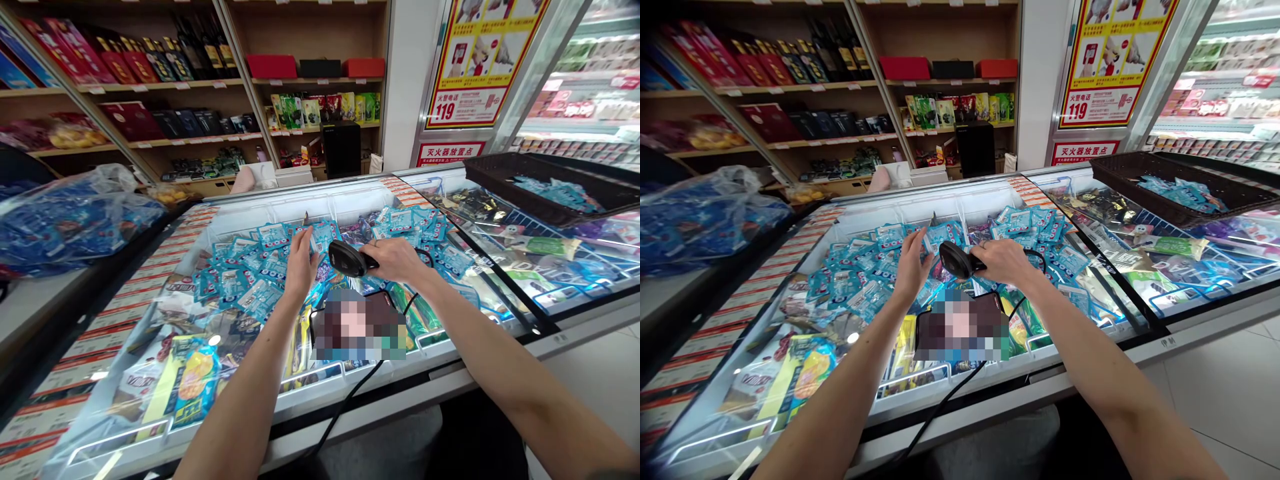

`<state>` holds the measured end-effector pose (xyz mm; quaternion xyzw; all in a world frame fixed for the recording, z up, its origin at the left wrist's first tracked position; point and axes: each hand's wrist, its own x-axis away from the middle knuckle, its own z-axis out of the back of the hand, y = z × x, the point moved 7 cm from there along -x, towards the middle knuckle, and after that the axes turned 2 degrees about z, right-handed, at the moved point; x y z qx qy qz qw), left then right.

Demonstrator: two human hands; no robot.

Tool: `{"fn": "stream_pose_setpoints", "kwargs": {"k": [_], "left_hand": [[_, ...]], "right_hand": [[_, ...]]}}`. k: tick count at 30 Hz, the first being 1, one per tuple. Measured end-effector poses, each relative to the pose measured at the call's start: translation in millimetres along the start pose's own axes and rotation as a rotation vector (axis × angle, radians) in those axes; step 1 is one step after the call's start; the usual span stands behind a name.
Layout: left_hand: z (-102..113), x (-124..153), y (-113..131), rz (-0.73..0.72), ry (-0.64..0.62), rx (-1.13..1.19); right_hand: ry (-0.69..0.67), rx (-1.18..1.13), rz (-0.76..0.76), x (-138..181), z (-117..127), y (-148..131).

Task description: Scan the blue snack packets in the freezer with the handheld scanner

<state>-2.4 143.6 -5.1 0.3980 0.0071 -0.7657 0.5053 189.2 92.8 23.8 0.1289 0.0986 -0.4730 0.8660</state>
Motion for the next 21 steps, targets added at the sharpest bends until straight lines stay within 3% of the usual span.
{"fn": "stream_pose_setpoints", "kwargs": {"k": [21], "left_hand": [[-1.3,0.1,1.9,-0.037,0.011,0.006]], "right_hand": [[0.089,0.002,0.044,0.3,1.3,-1.1]]}}
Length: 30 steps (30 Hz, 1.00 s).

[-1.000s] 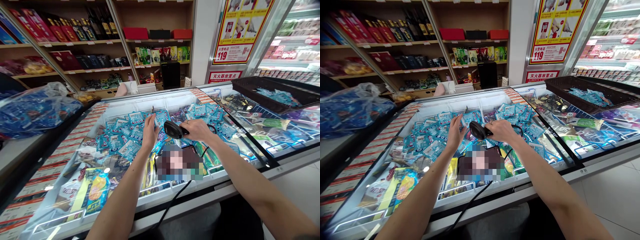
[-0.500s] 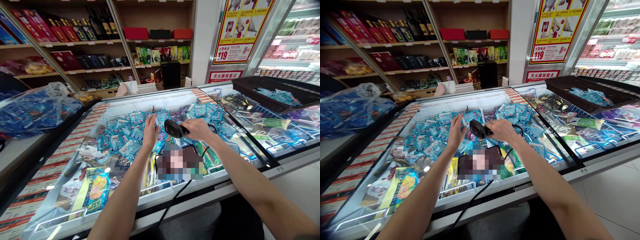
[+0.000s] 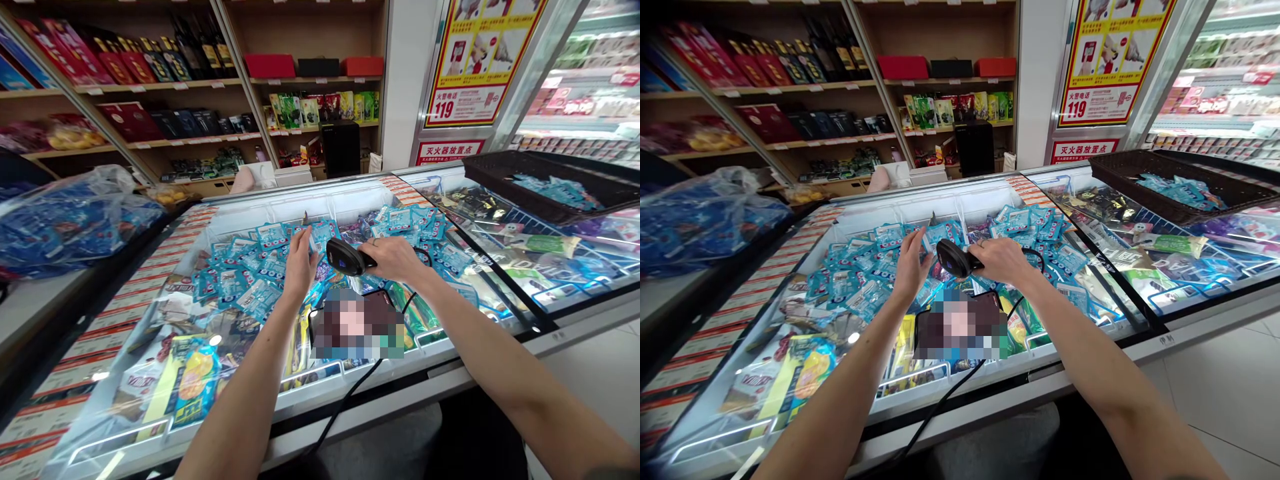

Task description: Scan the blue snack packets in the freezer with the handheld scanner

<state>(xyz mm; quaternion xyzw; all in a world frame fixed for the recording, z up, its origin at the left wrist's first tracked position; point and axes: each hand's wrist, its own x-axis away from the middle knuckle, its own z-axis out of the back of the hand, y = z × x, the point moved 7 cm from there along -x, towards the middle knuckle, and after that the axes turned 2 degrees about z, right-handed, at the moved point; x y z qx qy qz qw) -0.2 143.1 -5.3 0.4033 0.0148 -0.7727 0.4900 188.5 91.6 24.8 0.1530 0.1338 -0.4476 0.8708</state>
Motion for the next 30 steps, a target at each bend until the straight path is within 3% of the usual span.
{"fn": "stream_pose_setpoints", "kwargs": {"k": [5,9,12,14,20,23,25,30], "left_hand": [[6,1,-10,0.093,0.088,-0.059],[18,7,-18,0.217,0.227,-0.128],[23,9,-14,0.217,0.257,-0.198],[17,6,-5,0.134,0.174,-0.221],[-18,9,43,-0.351,-0.298,-0.139],[-26,16,55,-0.462,-0.464,-0.126],[-27,17,57,-0.459,-0.484,-0.14],[-19,9,45,-0.286,-0.323,-0.244]], "right_hand": [[0.018,-0.011,-0.07,1,1,10],[0.059,0.008,-0.233,6,3,31],[0.071,0.018,-0.347,10,4,46],[0.067,0.024,-0.399,12,5,52],[0.035,0.032,-0.422,11,3,53],[0.027,0.034,-0.415,11,2,52],[0.019,0.035,-0.419,10,2,52],[0.002,0.035,-0.43,11,1,52]]}}
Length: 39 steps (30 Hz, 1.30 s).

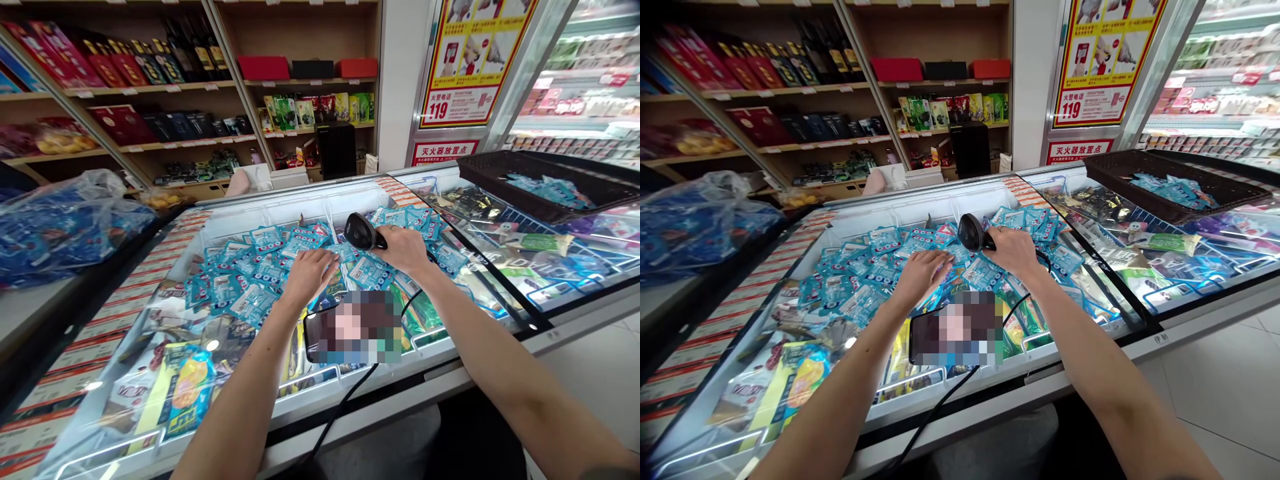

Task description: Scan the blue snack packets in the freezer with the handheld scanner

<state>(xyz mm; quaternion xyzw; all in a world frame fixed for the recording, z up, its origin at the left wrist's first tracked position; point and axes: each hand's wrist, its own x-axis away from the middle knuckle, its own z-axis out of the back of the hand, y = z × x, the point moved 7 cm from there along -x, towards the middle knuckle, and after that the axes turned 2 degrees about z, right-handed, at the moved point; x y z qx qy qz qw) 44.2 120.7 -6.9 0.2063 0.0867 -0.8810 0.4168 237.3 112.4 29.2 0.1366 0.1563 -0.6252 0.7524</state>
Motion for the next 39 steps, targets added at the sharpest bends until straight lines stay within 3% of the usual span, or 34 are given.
{"fn": "stream_pose_setpoints", "kwargs": {"k": [7,14,25,39], "left_hand": [[-2,1,-16,0.133,0.099,-0.01],[-17,-1,-26,0.141,0.066,-0.009],[8,4,-41,0.239,0.271,0.19],[-8,8,-59,0.253,0.261,0.356]], "right_hand": [[0.028,-0.008,0.026,0,-1,-1],[0.014,-0.007,0.048,0,-2,-3],[0.027,-0.052,0.177,4,0,-17],[-0.046,-0.076,0.367,8,-2,-36]]}}
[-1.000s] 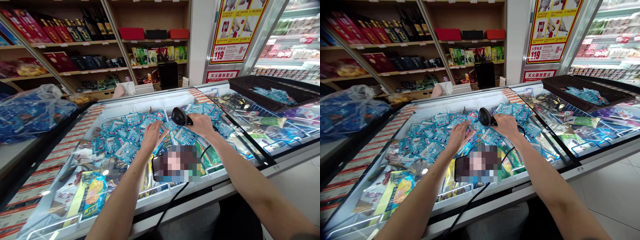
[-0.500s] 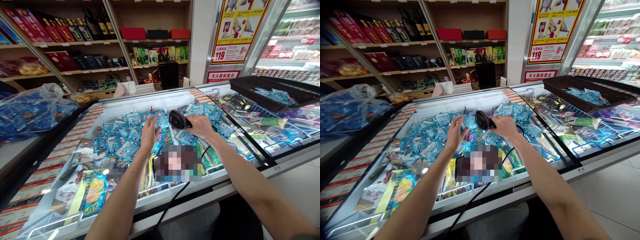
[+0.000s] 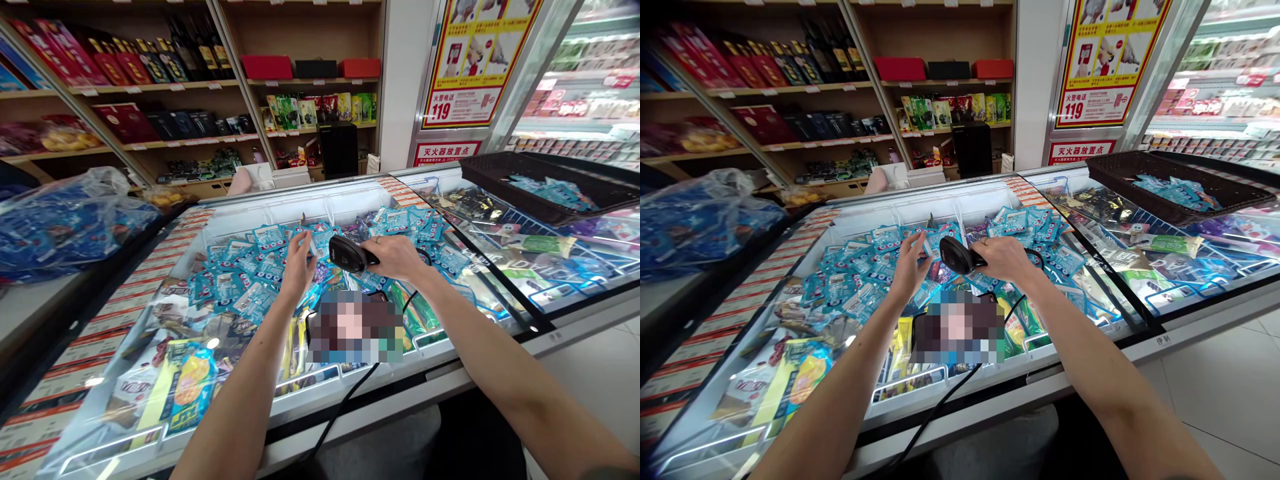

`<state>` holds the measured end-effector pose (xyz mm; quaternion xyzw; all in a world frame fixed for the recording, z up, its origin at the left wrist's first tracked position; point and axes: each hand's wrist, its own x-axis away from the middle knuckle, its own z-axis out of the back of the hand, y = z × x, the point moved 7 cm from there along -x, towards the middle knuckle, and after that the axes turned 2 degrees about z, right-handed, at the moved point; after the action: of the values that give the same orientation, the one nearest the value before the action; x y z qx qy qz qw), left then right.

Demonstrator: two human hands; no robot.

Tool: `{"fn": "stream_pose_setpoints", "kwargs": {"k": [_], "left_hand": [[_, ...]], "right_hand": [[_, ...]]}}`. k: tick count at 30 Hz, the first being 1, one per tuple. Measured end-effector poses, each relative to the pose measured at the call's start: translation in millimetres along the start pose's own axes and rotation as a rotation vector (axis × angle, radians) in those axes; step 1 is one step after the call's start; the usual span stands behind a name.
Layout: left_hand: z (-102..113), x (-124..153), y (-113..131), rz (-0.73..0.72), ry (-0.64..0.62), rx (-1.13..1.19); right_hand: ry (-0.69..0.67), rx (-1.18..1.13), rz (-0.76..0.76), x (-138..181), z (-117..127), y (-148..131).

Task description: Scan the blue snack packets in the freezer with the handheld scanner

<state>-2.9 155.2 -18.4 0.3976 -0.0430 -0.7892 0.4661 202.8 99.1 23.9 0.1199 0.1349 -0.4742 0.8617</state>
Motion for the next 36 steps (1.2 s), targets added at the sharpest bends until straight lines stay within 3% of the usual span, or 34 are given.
{"fn": "stream_pose_setpoints", "kwargs": {"k": [36], "left_hand": [[6.8,-0.4,-2.0,0.052,0.081,0.03]], "right_hand": [[-0.046,0.034,0.043,-0.4,-2.9,-6.9]]}}
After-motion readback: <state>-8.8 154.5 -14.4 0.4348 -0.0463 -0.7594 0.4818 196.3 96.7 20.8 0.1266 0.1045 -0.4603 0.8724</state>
